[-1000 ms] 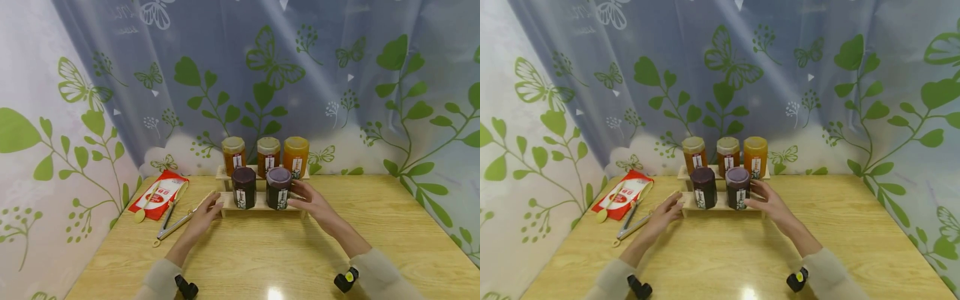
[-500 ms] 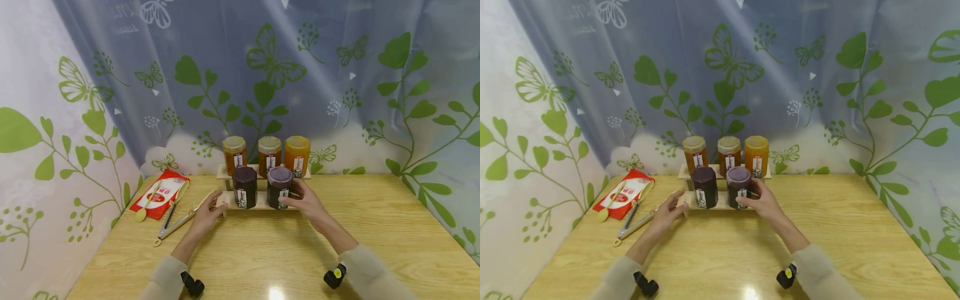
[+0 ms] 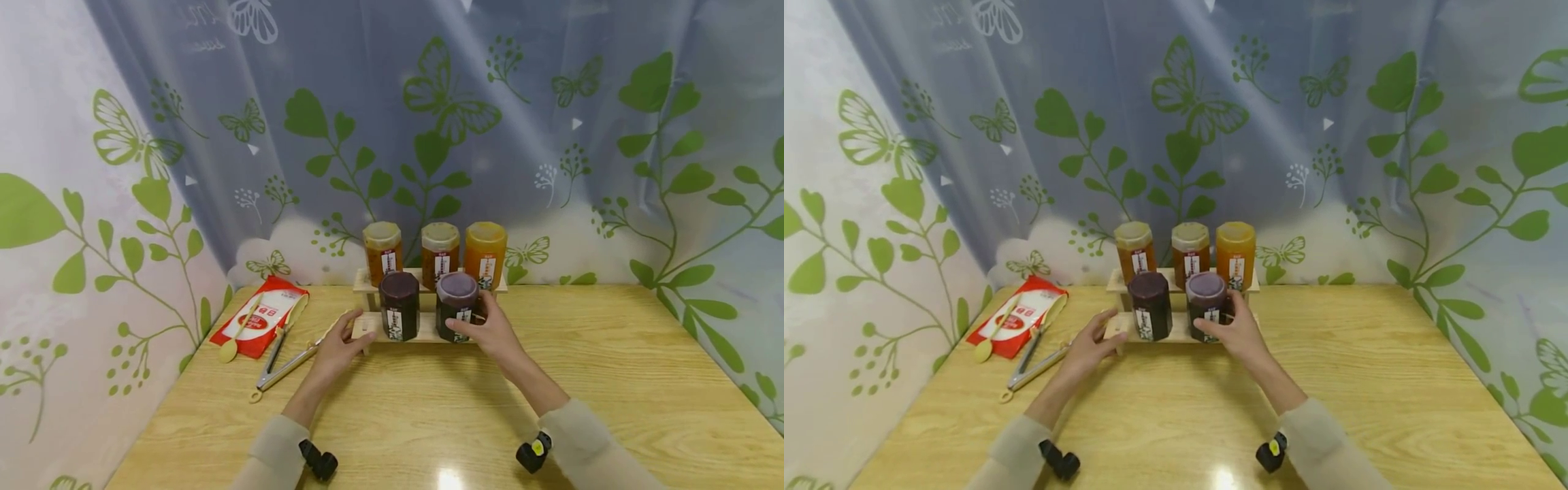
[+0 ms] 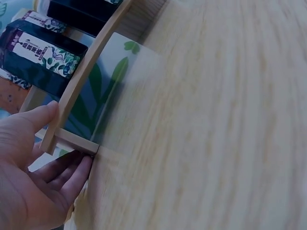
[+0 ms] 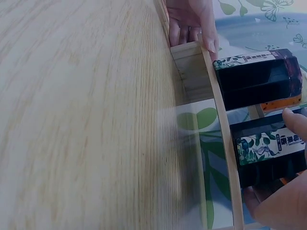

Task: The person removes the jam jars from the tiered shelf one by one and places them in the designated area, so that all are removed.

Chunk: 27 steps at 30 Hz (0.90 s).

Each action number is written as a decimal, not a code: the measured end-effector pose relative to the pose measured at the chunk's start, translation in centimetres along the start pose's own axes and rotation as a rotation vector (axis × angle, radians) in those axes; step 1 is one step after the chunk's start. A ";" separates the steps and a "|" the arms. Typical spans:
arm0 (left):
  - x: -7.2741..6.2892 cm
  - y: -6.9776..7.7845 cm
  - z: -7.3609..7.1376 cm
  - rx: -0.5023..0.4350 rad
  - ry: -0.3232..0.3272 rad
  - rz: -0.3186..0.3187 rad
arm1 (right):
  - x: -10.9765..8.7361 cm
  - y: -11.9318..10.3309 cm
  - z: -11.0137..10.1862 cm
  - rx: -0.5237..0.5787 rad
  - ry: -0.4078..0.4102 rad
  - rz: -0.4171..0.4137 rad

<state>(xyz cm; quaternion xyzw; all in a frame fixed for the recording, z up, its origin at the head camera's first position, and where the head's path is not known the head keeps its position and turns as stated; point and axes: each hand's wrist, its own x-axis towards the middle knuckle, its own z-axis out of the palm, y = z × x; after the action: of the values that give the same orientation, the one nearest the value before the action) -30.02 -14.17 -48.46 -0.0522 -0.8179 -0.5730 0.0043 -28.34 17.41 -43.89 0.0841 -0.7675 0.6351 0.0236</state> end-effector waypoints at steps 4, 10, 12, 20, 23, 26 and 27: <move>0.0 0.2 0.0 0.011 0.000 0.000 | 0.1 -0.1 -0.2 -0.029 0.005 -0.003; 0.1 0.5 0.1 0.033 0.006 -0.015 | 0.0 -0.6 -0.6 -0.115 0.032 0.016; 0.2 0.5 0.1 0.029 0.002 -0.019 | -0.2 -0.8 -0.8 -0.129 0.033 0.027; 0.5 0.3 0.2 0.014 0.005 -0.002 | -1.1 -1.0 -2.0 -0.165 0.016 0.051; 0.4 0.2 0.2 0.012 0.005 -0.007 | -1.6 -0.9 -2.6 -0.183 0.010 0.054; 0.3 0.2 0.1 0.012 0.011 -0.017 | -2.1 -1.0 -3.2 -0.204 0.015 0.049; 0.3 0.1 0.1 0.014 0.015 -0.021 | -2.2 -1.0 -3.4 -0.213 0.020 0.045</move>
<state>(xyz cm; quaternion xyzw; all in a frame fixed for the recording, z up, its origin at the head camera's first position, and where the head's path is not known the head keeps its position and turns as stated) -30.27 -13.99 -48.35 -0.0393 -0.8223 -0.5677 0.0047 -26.24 20.80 -42.60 0.0574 -0.8322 0.5509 0.0255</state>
